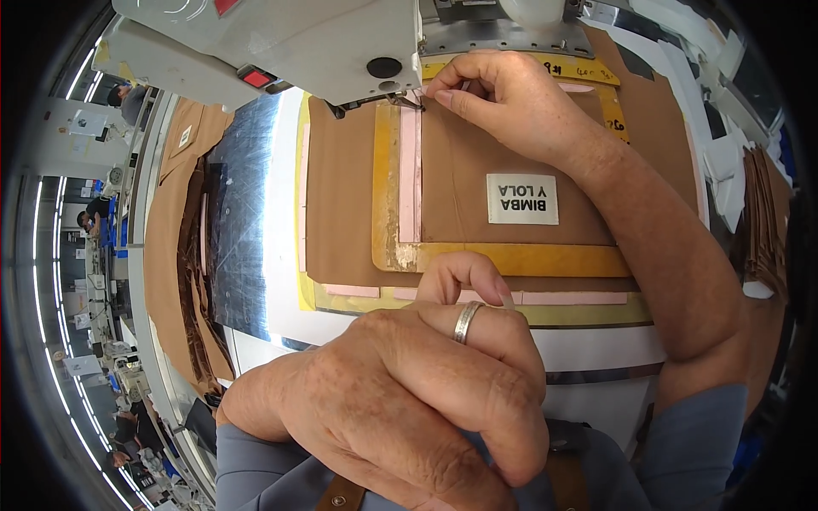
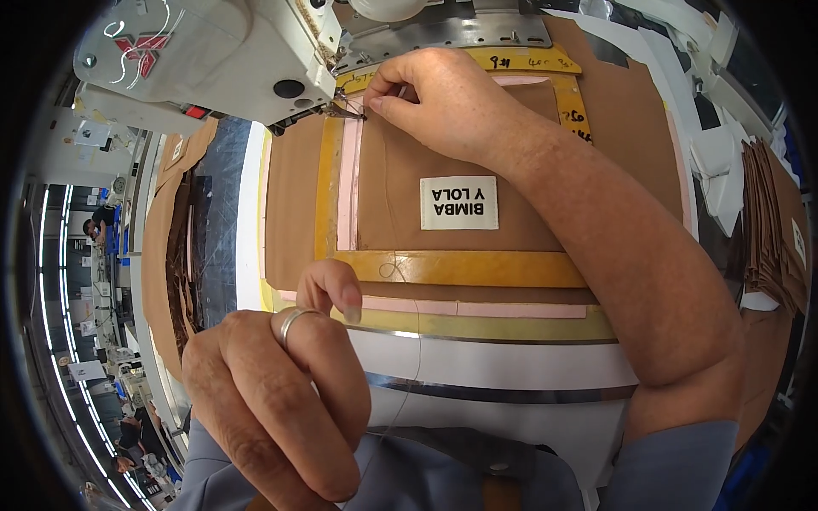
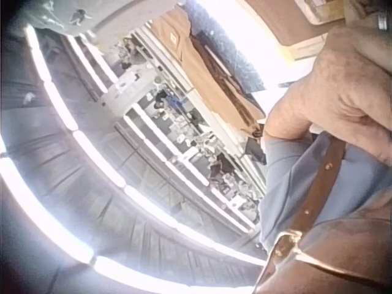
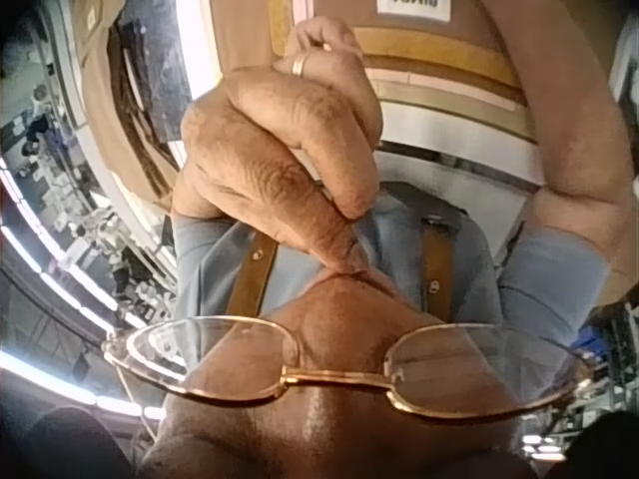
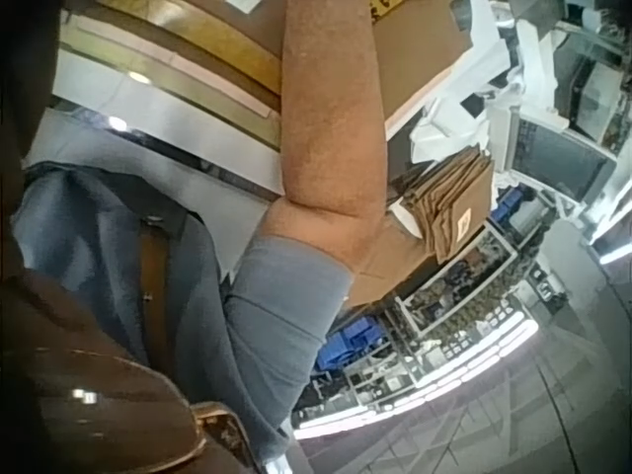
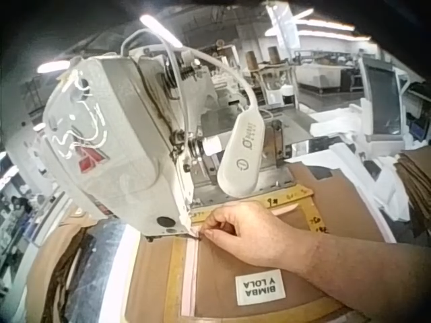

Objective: Sewing a pocket onto a leather bag piece using an industrial sewing machine.

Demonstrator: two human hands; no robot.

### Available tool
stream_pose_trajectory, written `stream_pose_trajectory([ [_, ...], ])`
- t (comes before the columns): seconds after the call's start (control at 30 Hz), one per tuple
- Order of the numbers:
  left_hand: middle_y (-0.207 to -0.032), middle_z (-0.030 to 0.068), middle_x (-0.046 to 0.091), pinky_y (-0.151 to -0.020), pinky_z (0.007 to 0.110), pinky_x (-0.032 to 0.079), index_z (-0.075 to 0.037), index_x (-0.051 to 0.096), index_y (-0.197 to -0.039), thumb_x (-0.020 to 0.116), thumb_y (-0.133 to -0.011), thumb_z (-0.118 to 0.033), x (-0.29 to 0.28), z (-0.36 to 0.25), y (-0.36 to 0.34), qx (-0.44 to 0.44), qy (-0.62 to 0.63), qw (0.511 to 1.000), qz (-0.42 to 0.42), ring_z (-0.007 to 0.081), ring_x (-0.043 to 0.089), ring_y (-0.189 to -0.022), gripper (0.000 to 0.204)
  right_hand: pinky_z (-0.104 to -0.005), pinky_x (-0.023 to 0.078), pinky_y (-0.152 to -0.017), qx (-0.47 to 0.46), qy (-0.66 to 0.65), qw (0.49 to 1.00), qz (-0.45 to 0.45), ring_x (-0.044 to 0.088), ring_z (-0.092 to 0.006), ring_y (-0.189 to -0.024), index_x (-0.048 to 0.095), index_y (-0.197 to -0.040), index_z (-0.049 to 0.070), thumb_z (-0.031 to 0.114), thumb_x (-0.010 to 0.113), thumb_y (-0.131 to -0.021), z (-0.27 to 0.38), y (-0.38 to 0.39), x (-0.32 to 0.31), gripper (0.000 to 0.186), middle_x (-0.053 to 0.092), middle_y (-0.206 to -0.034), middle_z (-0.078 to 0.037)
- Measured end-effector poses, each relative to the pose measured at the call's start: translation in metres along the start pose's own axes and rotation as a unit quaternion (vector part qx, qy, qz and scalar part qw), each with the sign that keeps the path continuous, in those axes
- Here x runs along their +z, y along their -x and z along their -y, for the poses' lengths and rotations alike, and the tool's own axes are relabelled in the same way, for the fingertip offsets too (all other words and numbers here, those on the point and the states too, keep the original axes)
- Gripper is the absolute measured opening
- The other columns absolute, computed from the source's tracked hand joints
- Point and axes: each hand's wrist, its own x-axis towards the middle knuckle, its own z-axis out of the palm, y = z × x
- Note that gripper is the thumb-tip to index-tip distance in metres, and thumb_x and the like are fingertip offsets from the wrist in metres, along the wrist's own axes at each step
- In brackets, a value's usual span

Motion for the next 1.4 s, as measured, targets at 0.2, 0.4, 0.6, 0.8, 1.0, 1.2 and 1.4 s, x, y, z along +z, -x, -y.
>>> stream_pose_trajectory([
  [0.2, -0.082, 0.0006, 0.069, -0.068, 0.027, 0.046, -0.01, 0.079, -0.079, 0.08, -0.081, -0.005, -0.007, 0.01, 0.007, -0.113, -0.21, 0.97, -0.051, 0.0093, 0.059, -0.068, 0.006, -0.0364, 0.057, -0.081, -0.009, 0.002, 1.0, 0.003, 0.072, -0.025, -0.087, 0.075, -0.102, 0.001, 0.017, 0.068, -0.093, -0.002, -0.001, -0.001, 0.02, 0.075, -0.094, -0.016],
  [0.4, -0.081, 0.0033, 0.072, -0.061, 0.021, 0.045, -0.005, 0.08, -0.085, 0.083, -0.079, -0.007, -0.045, 0.07, 0.019, -0.221, -0.466, 0.794, -0.322, 0.0055, 0.059, -0.067, 0.008, -0.0374, 0.058, -0.082, -0.008, 0.001, 1.0, 0.001, 0.073, -0.026, -0.088, 0.075, -0.102, 0.001, 0.017, 0.068, -0.093, -0.002, -0.001, 0.0, 0.02, 0.075, -0.096, -0.017],
  [0.6, -0.068, 0.0039, 0.073, -0.058, 0.027, 0.052, -0.004, 0.079, -0.082, 0.078, -0.08, -0.017, -0.067, 0.094, 0.021, -0.244, -0.541, 0.73, -0.339, 0.0109, 0.066, -0.057, 0.013, -0.0374, 0.058, -0.083, -0.008, 0.028, 1.0, 0.002, 0.073, -0.0269, -0.089, 0.075, -0.102, 0.0, 0.017, 0.068, -0.093, 0.002, 0.0, -0.001, 0.02, 0.074, -0.096, -0.017],
  [0.8, -0.066, 0.0051, 0.073, -0.062, 0.025, 0.054, -0.004, 0.08, -0.084, 0.077, -0.079, -0.017, -0.066, 0.099, 0.02, -0.272, -0.481, 0.74, -0.383, 0.0111, 0.068, -0.058, 0.014, -0.0377, 0.058, -0.083, -0.008, 0.02, 1.0, -0.004, 0.073, -0.0268, -0.089, 0.075, -0.102, 0.0, 0.016, 0.068, -0.093, 0.0, 0.0, 0.0, 0.02, 0.074, -0.096, -0.018],
  [1.0, -0.064, 0.0041, 0.072, -0.062, 0.025, 0.054, -0.003, 0.079, -0.083, 0.076, -0.079, -0.017, -0.066, 0.102, 0.021, -0.268, -0.477, 0.736, -0.398, 0.01, 0.068, -0.058, 0.015, -0.0376, 0.058, -0.083, -0.008, 0.021, 1.0, 0.0, 0.073, -0.0264, -0.089, 0.075, -0.101, 0.0, 0.017, 0.068, -0.093, 0.001, 0.0, 0.0, 0.02, 0.075, -0.095, -0.017],
  [1.2, -0.063, 0.0039, 0.071, -0.062, 0.024, 0.054, -0.002, 0.078, -0.082, 0.076, -0.077, -0.016, -0.064, 0.103, 0.019, -0.241, -0.513, 0.727, -0.388, 0.0101, 0.067, -0.057, 0.015, -0.0258, 0.054, -0.074, 0.001, 0.032, 0.999, 0.021, 0.064, -0.0084, -0.082, 0.072, -0.11, -0.002, 0.01, 0.067, -0.096, 0.0, -0.001, 0.0, 0.019, 0.073, -0.098, -0.007],
  [1.4, -0.061, 0.0001, 0.069, -0.073, 0.027, 0.051, -0.006, 0.078, -0.079, 0.076, -0.077, -0.019, -0.063, 0.102, 0.019, -0.248, -0.527, 0.716, -0.386, 0.0111, 0.065, -0.056, 0.014, -0.0248, 0.053, -0.073, -0.004, 0.045, 0.999, 0.016, 0.064, -0.0076, -0.081, 0.072, -0.109, -0.002, 0.009, 0.067, -0.096, 0.002, 0.0, -0.001, 0.018, 0.073, -0.097, -0.006],
])
